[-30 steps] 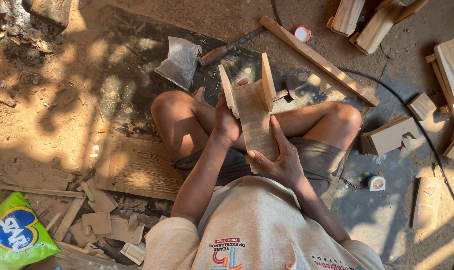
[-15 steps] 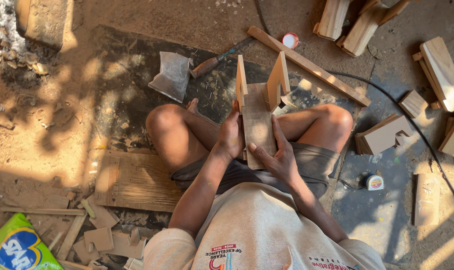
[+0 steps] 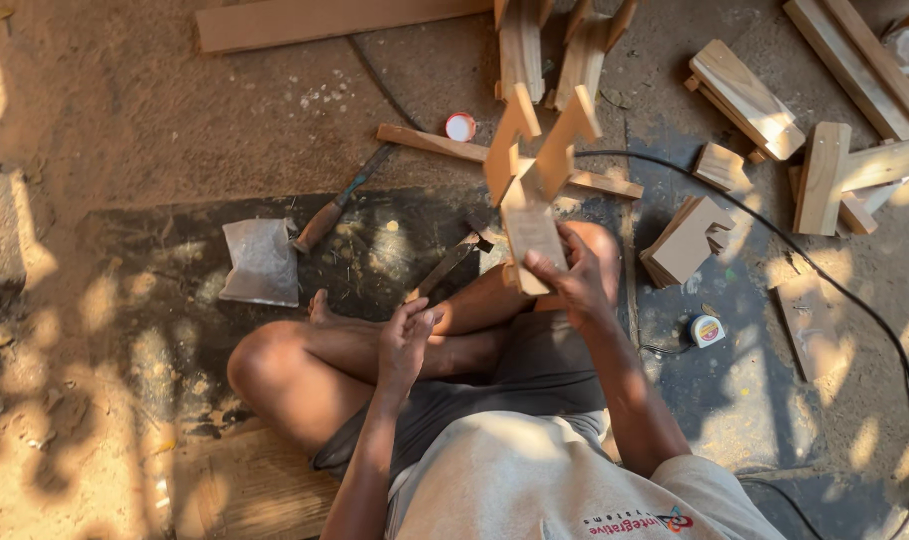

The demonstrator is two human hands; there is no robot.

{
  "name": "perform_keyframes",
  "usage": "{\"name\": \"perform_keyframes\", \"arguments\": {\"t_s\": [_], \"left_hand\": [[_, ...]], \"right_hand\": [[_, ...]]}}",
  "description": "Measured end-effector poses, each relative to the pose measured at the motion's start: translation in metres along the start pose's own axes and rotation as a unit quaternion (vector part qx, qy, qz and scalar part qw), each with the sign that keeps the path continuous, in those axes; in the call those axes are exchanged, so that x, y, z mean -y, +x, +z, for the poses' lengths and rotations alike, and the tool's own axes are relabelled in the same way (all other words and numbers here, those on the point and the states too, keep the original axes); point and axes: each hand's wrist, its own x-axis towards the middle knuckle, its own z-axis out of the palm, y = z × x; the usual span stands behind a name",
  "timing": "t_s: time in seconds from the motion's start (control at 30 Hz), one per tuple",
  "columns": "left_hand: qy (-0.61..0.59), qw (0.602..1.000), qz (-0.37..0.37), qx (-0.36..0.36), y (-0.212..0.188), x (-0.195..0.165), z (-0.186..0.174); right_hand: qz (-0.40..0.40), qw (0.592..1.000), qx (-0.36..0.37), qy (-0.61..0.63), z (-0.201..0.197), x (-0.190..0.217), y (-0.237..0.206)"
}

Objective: The person sits cross-legged on the ground among scattered wooden pieces and assembles small notched wooden components. They fit small wooden strips into cut slots on shaped boards, tap the joints with a hammer, and press pieces together by hand, working on one piece at a time.

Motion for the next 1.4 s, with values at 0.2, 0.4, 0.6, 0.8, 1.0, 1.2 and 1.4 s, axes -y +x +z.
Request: {"name": "perform_keyframes", "arguments": {"t_s": [0.2,0.4,0.6,0.8,1.0,1.2,1.4], "left_hand": [[0.248,0.96,0.124,-0.036,-0.004,0.043,-0.015],[0.34,0.937,0.065,-0.049,0.004,0.035,-0.008],[0.32,0.946,0.042,-0.038,0.012,0.027,0.001],[0.354,0.933,0.048,-0.04,0.014,0.028,0.004],[0.4,0.913,0.061,-0.045,0.01,0.025,0.008],[0.413,0.907,0.075,-0.033,0.004,0.025,0.006],[0.434,0.893,0.114,-0.037,-0.003,0.025,0.004]], "right_hand": [[-0.097,0.992,-0.075,0.031,-0.088,0.042,0.1],[-0.103,0.986,-0.127,0.034,-0.135,0.082,0.206],[0.005,0.98,-0.197,0.039,-0.141,0.104,0.254],[0.039,0.955,-0.275,-0.102,-0.15,0.094,0.27],[-0.049,0.916,-0.292,-0.272,-0.153,0.07,0.216],[-0.244,0.817,-0.341,-0.397,-0.146,-0.003,0.061],[-0.053,0.747,-0.459,-0.477,-0.209,-0.04,0.017]]}}
